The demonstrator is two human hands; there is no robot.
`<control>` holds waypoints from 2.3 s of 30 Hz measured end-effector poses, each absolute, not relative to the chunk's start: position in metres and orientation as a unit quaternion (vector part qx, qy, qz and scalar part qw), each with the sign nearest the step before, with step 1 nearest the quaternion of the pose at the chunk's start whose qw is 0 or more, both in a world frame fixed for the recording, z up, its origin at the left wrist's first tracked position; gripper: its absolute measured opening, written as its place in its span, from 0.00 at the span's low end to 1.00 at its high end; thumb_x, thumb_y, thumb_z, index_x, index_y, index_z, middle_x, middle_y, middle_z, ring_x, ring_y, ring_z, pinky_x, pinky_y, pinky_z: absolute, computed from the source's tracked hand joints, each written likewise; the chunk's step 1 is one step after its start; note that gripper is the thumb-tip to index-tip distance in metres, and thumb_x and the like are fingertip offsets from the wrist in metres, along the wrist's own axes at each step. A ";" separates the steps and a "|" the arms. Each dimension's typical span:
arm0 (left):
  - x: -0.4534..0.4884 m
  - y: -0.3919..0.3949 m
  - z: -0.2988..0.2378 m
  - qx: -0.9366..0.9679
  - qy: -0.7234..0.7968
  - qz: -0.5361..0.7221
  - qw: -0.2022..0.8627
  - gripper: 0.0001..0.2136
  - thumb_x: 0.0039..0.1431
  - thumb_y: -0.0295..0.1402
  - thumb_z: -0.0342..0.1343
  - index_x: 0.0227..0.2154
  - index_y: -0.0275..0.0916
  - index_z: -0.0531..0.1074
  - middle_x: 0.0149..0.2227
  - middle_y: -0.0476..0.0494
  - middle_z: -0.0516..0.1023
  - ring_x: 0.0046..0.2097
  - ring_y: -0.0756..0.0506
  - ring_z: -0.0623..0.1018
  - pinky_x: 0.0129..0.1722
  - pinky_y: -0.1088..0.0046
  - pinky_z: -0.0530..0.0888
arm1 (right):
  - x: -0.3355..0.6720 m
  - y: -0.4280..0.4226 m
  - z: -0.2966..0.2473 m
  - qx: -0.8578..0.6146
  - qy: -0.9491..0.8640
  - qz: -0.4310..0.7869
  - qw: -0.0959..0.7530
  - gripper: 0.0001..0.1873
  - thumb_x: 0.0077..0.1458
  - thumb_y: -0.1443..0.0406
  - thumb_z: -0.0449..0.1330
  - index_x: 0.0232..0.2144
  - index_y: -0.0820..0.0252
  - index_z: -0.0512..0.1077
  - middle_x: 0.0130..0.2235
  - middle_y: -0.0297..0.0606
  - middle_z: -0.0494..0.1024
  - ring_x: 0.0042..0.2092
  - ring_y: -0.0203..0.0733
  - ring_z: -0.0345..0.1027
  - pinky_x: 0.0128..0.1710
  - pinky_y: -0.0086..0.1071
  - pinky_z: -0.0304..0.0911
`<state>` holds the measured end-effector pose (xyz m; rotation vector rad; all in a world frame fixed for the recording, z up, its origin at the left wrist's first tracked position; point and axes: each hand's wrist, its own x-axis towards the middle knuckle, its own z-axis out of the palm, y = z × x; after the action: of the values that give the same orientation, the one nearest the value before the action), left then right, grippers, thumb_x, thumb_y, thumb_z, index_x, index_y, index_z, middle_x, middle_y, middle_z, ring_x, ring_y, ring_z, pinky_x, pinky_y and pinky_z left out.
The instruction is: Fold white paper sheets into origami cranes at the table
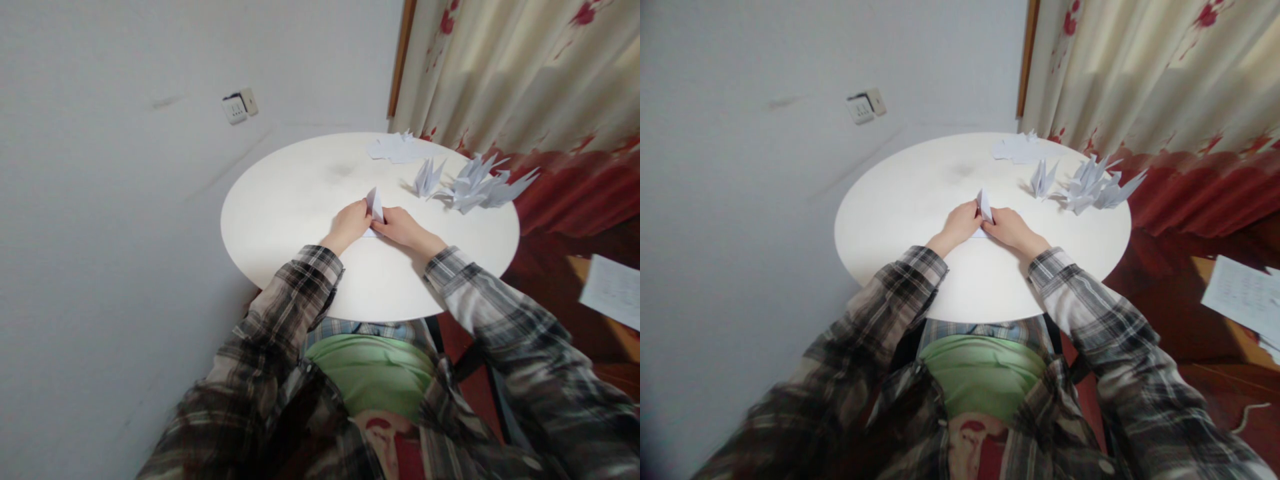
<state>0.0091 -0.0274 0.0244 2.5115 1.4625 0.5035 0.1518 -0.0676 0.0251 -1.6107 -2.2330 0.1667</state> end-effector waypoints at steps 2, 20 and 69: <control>0.009 -0.028 0.025 0.845 0.499 0.166 0.097 0.15 0.59 0.29 0.43 0.47 0.36 0.68 0.46 0.37 0.77 0.47 0.43 0.76 0.45 0.68 0.71 | 0.152 -0.067 0.024 -0.575 -0.794 0.057 0.188 0.15 0.56 0.62 0.50 0.37 0.63 0.73 0.34 0.45 0.78 0.33 0.43 0.68 0.31 0.31 0.53; 0.009 -0.028 0.025 0.851 0.487 0.175 0.090 0.14 0.61 0.31 0.42 0.45 0.36 0.68 0.46 0.36 0.76 0.47 0.44 0.75 0.46 0.68 0.71 | 0.153 -0.066 0.023 -0.580 -0.782 0.055 0.220 0.17 0.56 0.62 0.50 0.43 0.64 0.70 0.37 0.46 0.78 0.35 0.44 0.69 0.35 0.33 0.56; 0.010 -0.026 0.023 0.855 0.480 0.178 0.083 0.13 0.61 0.31 0.42 0.43 0.36 0.68 0.45 0.37 0.77 0.46 0.43 0.76 0.44 0.68 0.71 | 0.151 -0.068 0.026 -0.591 -0.778 0.056 0.205 0.17 0.55 0.61 0.50 0.42 0.64 0.72 0.37 0.46 0.78 0.36 0.46 0.69 0.35 0.33 0.57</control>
<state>0.0101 -0.0264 0.0233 2.5537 1.4329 0.5312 0.1510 -0.0684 0.0262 -1.6485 -2.1684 0.1550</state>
